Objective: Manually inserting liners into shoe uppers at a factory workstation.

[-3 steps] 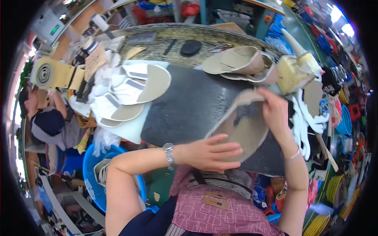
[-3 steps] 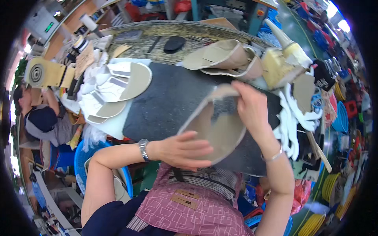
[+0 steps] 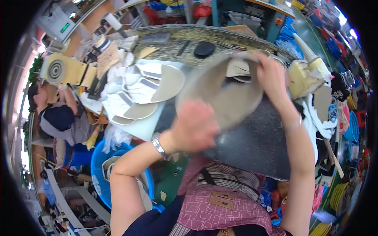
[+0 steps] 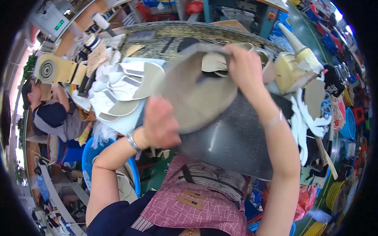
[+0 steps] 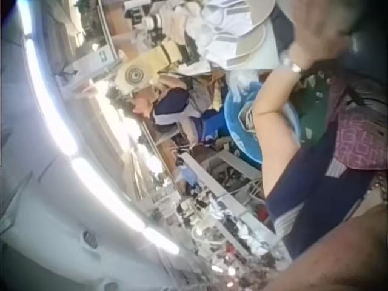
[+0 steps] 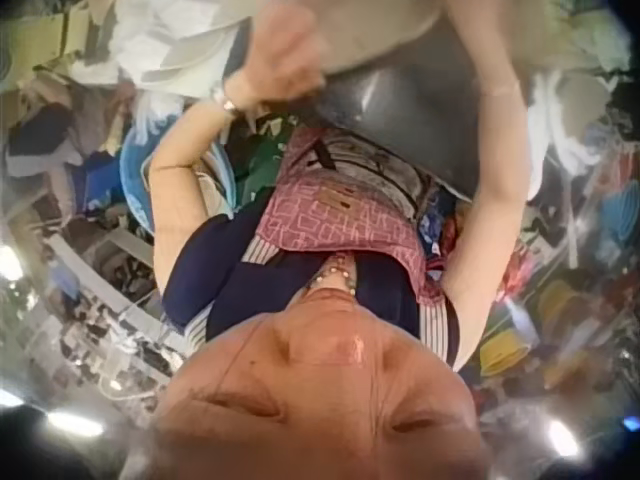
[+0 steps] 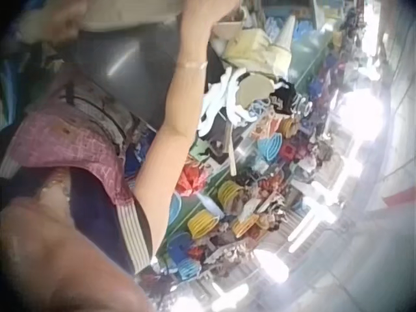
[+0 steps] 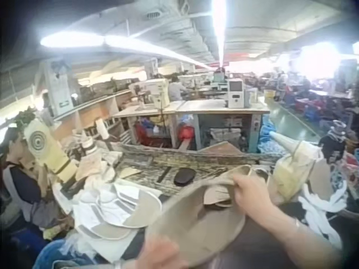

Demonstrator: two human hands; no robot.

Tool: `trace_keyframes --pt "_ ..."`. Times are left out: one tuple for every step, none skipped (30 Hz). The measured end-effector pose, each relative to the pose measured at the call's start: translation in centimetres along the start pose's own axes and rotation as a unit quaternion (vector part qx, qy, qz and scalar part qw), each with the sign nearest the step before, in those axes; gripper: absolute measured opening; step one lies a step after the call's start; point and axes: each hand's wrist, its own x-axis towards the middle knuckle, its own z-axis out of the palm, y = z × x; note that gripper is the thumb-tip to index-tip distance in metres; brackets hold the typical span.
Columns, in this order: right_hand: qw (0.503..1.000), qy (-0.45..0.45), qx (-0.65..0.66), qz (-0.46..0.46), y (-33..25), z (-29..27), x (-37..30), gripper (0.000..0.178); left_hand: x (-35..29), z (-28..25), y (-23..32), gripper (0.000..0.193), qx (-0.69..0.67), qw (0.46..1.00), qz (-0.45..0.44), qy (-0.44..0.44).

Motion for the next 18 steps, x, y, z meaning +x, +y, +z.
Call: trace_keyframes --pt "0.999 0.025 -0.010 -0.021 1.4 2.2 2.8 0.021 -0.8 -1.2 -2.2 0.050 0.058 0.995 -0.074 0.015" --pt "0.996 -0.016 -0.084 0.008 2.7 3.6 5.4 0.019 -1.4 -2.8 -4.3 0.062 0.103 0.982 -0.160 0.016" --pt "0.985 -0.056 -0.160 0.036 3.8 4.7 7.0 0.018 -2.9 -4.3 -7.3 0.069 0.150 0.972 -0.181 -0.016" --pt "0.987 -0.054 -0.147 0.028 4.4 5.6 7.4 0.018 -4.8 -6.6 -9.6 0.062 0.238 0.942 -0.220 -0.082" --pt "0.966 -0.111 -0.228 0.048 5.4 5.9 7.6 0.018 -6.7 -8.2 -11.6 0.055 0.314 0.904 -0.253 -0.143" --pt "0.936 -0.165 -0.304 0.066 5.9 6.3 7.9 0.019 -9.0 -10.0 -13.2 0.055 0.321 0.901 -0.253 -0.143" --pt "0.938 -0.163 -0.301 0.062 5.9 7.1 7.5 0.019 -11.4 -11.5 -14.5 0.051 0.376 0.858 -0.256 -0.237" --pt "0.945 -0.073 -0.319 -0.020 6.0 7.8 6.5 0.025 -12.7 -12.4 -15.2 0.046 0.423 0.804 -0.257 -0.329" --pt "0.938 0.019 -0.331 -0.102 5.8 8.3 5.7 0.032 -12.4 -12.8 -15.5 0.046 0.428 0.801 -0.260 -0.328" --pt "0.977 -0.015 -0.178 -0.112 3.8 8.3 5.0 0.039 -11.7 -12.7 -15.8 0.036 0.309 0.847 -0.317 -0.295" --pt "0.992 -0.050 -0.021 -0.118 0.7 8.5 4.2 0.047 -11.0 -12.3 -16.0 0.026 0.185 0.875 -0.366 -0.256" --pt "0.972 -0.066 0.149 -0.171 -2.5 9.4 3.7 0.053 -11.0 -10.8 -15.8 0.020 0.095 0.900 -0.403 -0.138" --pt "0.952 -0.076 0.204 -0.215 -5.9 9.8 2.7 0.060 -9.0 -9.3 -14.5 0.019 0.125 0.928 -0.330 -0.118" --pt "0.926 -0.095 0.255 -0.261 -9.3 9.2 1.9 0.066 -7.0 -7.3 -12.8 0.019 0.083 0.940 -0.315 -0.099" --pt "0.913 -0.108 0.260 -0.297 -11.4 9.0 1.2 0.068 -5.0 -5.6 -10.9 0.019 0.041 0.951 -0.296 -0.080" --pt "0.934 -0.120 0.157 -0.297 -12.7 8.8 0.2 0.060 -3.5 -4.5 -9.1 0.022 0.047 0.940 -0.322 -0.101" --pt "0.943 -0.166 0.110 -0.265 -12.9 8.5 -0.1 0.051 -2.6 -3.9 -7.8 0.025 0.050 0.930 -0.342 -0.121" --pt "0.949 -0.212 0.059 -0.227 -12.5 8.1 -0.4 0.042 -2.7 -3.6 -7.3 0.025 0.039 0.935 -0.331 -0.122"
